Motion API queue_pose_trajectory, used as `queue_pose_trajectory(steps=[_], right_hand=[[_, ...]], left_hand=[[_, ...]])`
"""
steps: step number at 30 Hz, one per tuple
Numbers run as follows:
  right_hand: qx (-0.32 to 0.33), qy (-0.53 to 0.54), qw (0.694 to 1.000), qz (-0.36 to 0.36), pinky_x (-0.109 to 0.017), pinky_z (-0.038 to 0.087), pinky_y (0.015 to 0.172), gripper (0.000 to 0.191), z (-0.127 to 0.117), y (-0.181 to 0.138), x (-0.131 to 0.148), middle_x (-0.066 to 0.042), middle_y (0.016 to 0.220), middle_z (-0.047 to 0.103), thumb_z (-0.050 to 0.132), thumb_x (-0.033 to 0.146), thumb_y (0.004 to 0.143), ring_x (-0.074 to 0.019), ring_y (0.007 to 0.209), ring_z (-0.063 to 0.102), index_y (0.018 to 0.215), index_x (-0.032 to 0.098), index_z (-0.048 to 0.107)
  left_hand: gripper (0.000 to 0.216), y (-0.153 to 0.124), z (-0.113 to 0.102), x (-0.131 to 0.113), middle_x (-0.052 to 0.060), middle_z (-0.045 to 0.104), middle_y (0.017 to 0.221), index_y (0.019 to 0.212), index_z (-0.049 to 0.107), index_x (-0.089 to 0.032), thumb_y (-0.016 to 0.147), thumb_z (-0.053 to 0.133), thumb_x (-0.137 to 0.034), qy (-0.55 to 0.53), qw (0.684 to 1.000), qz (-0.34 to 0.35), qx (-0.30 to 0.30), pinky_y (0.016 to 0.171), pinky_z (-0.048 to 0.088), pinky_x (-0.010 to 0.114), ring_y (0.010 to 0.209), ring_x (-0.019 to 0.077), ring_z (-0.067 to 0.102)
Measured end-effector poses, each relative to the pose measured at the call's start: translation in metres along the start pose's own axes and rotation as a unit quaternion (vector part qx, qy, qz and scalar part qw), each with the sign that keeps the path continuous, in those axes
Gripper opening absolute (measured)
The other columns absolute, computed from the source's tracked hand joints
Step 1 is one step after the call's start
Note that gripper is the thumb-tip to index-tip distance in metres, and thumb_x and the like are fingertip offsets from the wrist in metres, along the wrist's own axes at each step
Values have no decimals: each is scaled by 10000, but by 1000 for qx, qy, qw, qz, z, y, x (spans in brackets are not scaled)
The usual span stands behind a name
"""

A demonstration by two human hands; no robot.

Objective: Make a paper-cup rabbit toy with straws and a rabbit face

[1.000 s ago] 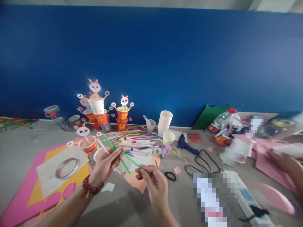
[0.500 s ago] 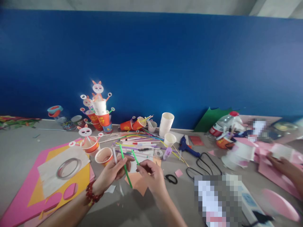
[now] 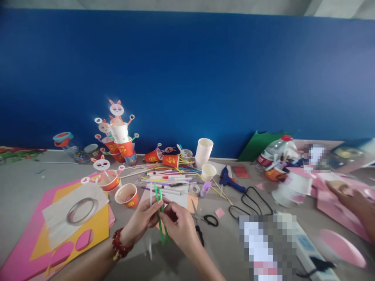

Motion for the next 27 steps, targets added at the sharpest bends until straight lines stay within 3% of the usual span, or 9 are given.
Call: queue_pose_trajectory(steps=[5, 8, 13, 20, 27], right_hand=[[19, -46, 999, -7, -222, 318, 518, 222, -2, -2, 1, 27, 606, 537, 611, 300, 844, -126, 565, 458, 682, 202, 495], [16, -51, 999, -9, -218, 320, 508, 219, -2, -1, -3, 35, 589, 505, 598, 275, 839, -119, 546, 432, 668, 203, 479], [31, 0, 1000, 1, -202, 340, 481, 212, 0, -1, -9, 43, 579, 473, 579, 280, 859, -113, 531, 437, 681, 205, 490], [31, 72, 997, 16, -217, 402, 494, 258, 4, 6, -10, 41, 583, 497, 575, 356, 878, -118, 506, 495, 690, 208, 478], [40, 117, 992, 27, -216, 384, 479, 279, 6, 6, -9, 51, 564, 458, 588, 361, 865, -110, 494, 459, 668, 210, 461]], left_hand=[[418, 4, 4, 8, -72, 472, 584, 919, 646, -130, 758, 732, -506, -30, 999, -14, -5, 384, 140, 192, 370, 3, 280], [431, 5, 5, 9, -88, 445, 545, 936, 640, -137, 751, 735, -515, -28, 999, -11, -13, 392, 136, 196, 363, 9, 273], [493, 2, 1, 6, -106, 310, 426, 975, 681, -128, 864, 562, -593, -15, 999, 2, -39, 432, 138, 215, 377, 45, 259], [496, -2, 2, 9, -84, 332, 506, 955, 715, -129, 818, 628, -597, -13, 999, 2, -48, 448, 153, 226, 445, 55, 253], [514, -5, 4, 12, -73, 363, 560, 1076, 698, -148, 818, 636, -588, -41, 998, -19, -48, 462, 165, 219, 471, 58, 280]])
Point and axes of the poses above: each hand's wrist, its own y-axis towards the middle knuckle, its own z-axis out of the palm, x = y × z, the point moved 2 cm from there along y, towards the middle knuckle
